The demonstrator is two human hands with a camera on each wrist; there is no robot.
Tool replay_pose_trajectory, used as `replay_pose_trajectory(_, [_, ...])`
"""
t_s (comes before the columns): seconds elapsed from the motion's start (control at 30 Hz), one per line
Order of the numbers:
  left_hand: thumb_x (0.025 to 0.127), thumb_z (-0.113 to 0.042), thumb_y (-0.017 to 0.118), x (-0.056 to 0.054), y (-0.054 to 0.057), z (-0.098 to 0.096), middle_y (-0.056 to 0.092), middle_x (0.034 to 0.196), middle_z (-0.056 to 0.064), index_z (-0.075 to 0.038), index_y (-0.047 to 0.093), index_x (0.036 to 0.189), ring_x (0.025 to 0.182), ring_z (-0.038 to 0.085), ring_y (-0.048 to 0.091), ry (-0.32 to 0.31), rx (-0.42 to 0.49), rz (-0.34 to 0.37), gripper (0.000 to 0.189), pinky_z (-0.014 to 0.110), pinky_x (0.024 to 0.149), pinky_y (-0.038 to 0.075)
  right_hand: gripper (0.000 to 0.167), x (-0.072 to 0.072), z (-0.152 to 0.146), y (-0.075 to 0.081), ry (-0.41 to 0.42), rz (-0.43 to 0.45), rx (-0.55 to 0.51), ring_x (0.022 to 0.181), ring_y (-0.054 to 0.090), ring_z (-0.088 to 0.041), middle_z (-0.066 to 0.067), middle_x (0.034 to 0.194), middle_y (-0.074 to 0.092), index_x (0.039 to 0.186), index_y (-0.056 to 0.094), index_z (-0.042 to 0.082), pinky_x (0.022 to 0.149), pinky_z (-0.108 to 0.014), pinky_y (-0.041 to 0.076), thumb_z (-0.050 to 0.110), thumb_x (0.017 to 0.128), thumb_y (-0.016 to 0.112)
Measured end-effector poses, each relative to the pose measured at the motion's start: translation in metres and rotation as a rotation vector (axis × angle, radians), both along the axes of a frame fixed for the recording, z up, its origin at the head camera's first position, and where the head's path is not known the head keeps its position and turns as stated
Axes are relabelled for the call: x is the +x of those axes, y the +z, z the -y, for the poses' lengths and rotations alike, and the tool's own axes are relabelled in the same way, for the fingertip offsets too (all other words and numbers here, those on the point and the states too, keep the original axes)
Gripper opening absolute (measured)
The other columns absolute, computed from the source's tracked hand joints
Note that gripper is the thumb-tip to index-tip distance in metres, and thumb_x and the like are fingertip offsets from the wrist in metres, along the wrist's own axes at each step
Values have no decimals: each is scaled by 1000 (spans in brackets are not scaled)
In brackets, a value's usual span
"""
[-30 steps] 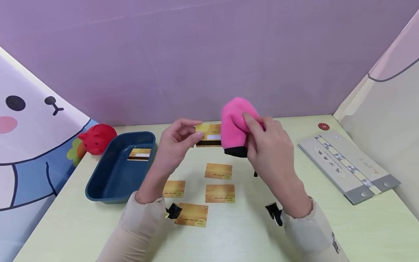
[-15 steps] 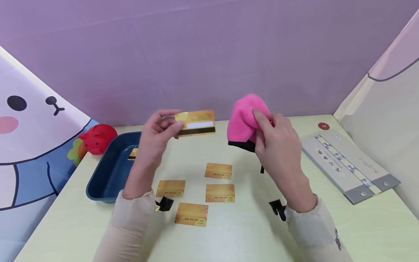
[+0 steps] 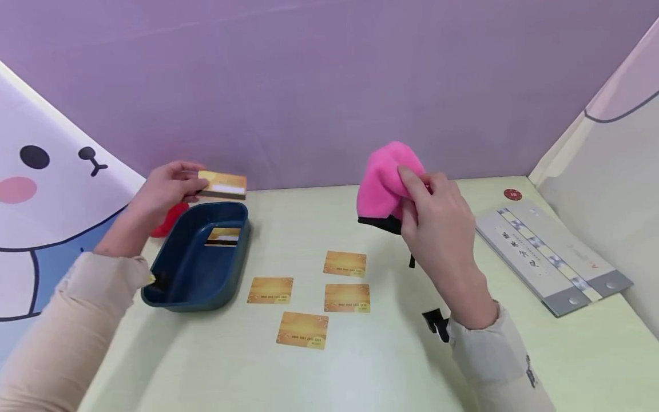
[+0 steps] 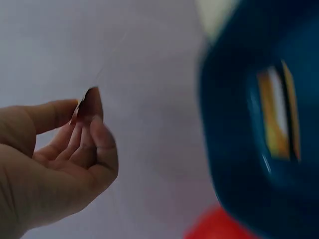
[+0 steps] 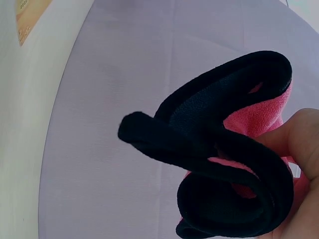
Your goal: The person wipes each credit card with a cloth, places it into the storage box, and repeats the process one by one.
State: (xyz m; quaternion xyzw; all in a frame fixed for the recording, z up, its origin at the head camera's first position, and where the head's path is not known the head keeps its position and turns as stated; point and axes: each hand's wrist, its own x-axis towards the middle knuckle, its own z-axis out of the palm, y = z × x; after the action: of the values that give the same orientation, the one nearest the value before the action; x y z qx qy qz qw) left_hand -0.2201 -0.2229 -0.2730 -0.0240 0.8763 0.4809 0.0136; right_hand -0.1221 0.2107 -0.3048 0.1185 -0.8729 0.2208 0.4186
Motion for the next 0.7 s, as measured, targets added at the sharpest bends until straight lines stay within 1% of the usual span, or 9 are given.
replay_pose_trajectory(0.07, [102,-23,57,-6,-6,20,55,130,18,-4,44,146,84,13,62,-16,-98,77,50,18,71,54,38,0,1,0,2,2,-2,91,58,-39,-23,101,63,129,68,11,61,-56,47,9,93,58])
replay_pose_trajectory(0.13, [102,-21,56,-9,-12,37,49,137,25,-2,39,149,86,16,59,-38,-192,143,53,20,70,53,38,0,1,0,2,4,1,91,59,-39,-24,101,64,129,68,10,60,-56,47,9,93,58])
replay_pose_trajectory(0.17, [102,-19,56,-10,-16,44,49,136,29,-1,37,150,85,18,60,-51,-228,167,55,22,70,54,37,0,2,0,1,4,1,91,59,-39,-24,101,64,129,68,10,60,-56,47,9,93,59])
replay_pose_trajectory(0.23, [100,-16,57,-11,-22,55,50,134,32,1,34,150,85,21,61,-81,-284,220,57,25,71,56,37,0,1,1,-1,9,-3,91,59,-39,-24,102,64,129,68,10,61,-56,47,9,93,59])
replay_pose_trajectory(0.33, [98,-15,59,-13,-29,62,50,128,31,2,34,149,88,24,62,-135,-350,283,59,29,75,58,37,1,1,2,-7,14,-5,92,59,-40,-24,103,64,129,68,10,63,-56,48,10,93,59])
replay_pose_trajectory(0.43, [98,-15,60,-15,-33,62,50,128,30,3,32,150,91,25,62,-180,-372,324,61,31,78,58,38,1,1,2,-14,24,-5,92,58,-39,-24,103,64,130,67,10,63,-56,48,10,93,59])
replay_pose_trajectory(0.5, [98,-14,60,-17,-36,60,50,128,30,3,31,150,90,23,62,-195,-364,340,62,32,78,58,38,2,0,2,-19,28,-6,92,58,-39,-24,103,64,130,67,9,63,-56,48,10,93,60])
replay_pose_trajectory(0.7, [97,-11,60,-24,-49,47,53,124,28,6,30,151,78,16,63,-198,-334,396,64,33,78,60,37,4,1,2,-28,21,-8,92,58,-39,-24,103,64,130,67,8,62,-56,48,11,94,60])
